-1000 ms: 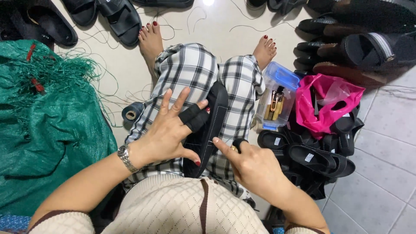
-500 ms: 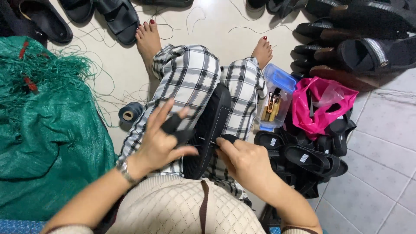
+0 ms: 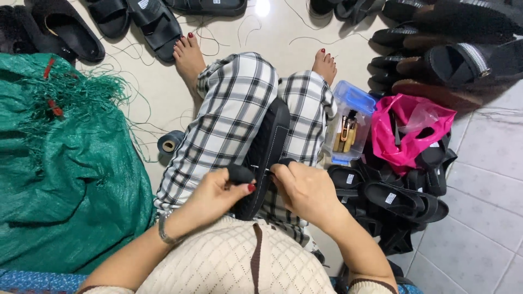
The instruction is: A person is manually repairing a sandal by stitching the upper component to the sole while sitting on the floor.
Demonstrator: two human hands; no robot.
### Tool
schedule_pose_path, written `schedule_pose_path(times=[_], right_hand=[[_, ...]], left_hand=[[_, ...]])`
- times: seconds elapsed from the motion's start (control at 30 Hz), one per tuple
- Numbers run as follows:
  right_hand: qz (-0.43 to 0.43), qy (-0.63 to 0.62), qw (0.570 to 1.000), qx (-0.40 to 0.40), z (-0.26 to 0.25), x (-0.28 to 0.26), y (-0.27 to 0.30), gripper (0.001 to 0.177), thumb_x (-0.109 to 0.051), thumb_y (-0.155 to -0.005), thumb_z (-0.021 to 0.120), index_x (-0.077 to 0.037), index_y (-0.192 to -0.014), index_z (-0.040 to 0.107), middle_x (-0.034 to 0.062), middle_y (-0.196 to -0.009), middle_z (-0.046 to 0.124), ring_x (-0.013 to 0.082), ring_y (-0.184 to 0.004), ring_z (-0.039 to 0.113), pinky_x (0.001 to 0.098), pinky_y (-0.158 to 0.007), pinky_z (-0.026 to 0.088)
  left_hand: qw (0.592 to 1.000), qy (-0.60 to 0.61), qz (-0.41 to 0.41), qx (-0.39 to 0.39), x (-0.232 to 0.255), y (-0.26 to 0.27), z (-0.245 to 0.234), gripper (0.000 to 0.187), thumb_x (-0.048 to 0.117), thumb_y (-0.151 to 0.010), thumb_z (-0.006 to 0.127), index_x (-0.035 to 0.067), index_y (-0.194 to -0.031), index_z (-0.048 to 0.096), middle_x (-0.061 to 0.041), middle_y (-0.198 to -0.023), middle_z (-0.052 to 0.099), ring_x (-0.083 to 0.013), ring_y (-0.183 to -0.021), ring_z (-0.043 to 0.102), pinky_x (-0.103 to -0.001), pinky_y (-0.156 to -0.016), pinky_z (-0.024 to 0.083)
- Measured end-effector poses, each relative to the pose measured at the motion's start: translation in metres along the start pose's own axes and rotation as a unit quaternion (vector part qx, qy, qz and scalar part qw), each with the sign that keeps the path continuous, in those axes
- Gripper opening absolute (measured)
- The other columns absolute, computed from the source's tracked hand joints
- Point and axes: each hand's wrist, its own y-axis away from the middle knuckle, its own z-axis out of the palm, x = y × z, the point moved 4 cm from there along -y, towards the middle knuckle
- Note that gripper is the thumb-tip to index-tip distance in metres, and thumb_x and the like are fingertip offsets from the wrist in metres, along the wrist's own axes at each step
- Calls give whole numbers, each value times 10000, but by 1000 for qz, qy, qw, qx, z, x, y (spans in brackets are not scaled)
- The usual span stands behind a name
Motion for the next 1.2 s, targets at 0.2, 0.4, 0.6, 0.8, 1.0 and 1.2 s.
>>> schedule_pose_path(times=[0.2, 0.4, 0.6, 0.8, 1.0, 1.2], right_hand=[[16, 57, 997, -49, -23, -11, 12, 373, -153, -854, 571, -260, -1211, 561, -25, -658, 484, 185, -534, 591, 320, -448, 501], [108, -147, 974, -132, -63, 23, 46, 473, -129, -888, 575, -175, -1359, 577, 138, -648, 589, 410, -560, 660, 506, -472, 544], [185, -470, 857, 104, 24, 27, 45, 200, -134, -814, 815, -117, -1013, 809, 78, -936, 766, 244, -828, 739, 322, -764, 577], [13, -789, 607, 95, 20, 38, 25, 156, -106, -738, 783, 12, -658, 720, 100, -628, 571, 192, -531, 506, 323, -540, 454], [30, -95, 995, -18, -29, 26, 25, 406, -200, -632, 813, -137, -1030, 755, 37, -570, 565, 238, -498, 613, 374, -478, 485], [56, -31, 957, 283, 34, 18, 39, 218, -91, -805, 738, -157, -1009, 776, -15, -548, 539, 179, -435, 510, 306, -465, 448]], left_hand=[[925, -341, 148, 77, 10, 5, 21, 593, 489, -744, 907, -42, -887, 686, -190, -689, 589, -366, -679, 663, -410, -564, 537], [992, -104, 47, 56, 20, -2, 9, 749, 173, -548, 1001, 127, -1219, 672, 102, -609, 300, -57, -535, 369, -172, -603, 410], [983, -176, 59, 12, 56, -4, 10, 630, 310, -547, 1034, 122, -714, 457, 50, -569, 371, -105, -509, 393, -257, -503, 351], [955, -264, 131, -38, 17, -11, 20, 1012, 215, -648, 967, -10, -1478, 434, -72, -884, 440, -259, -678, 630, -417, -681, 547], [938, -219, 264, 46, 10, -9, 9, 656, 233, -717, 923, 62, -1297, 668, -14, -685, 452, -183, -561, 567, -292, -560, 520], [879, -278, 355, 154, 5, -4, 4, 164, 95, -800, 852, 67, -938, 768, -50, -708, 621, -259, -598, 679, -318, -521, 532]])
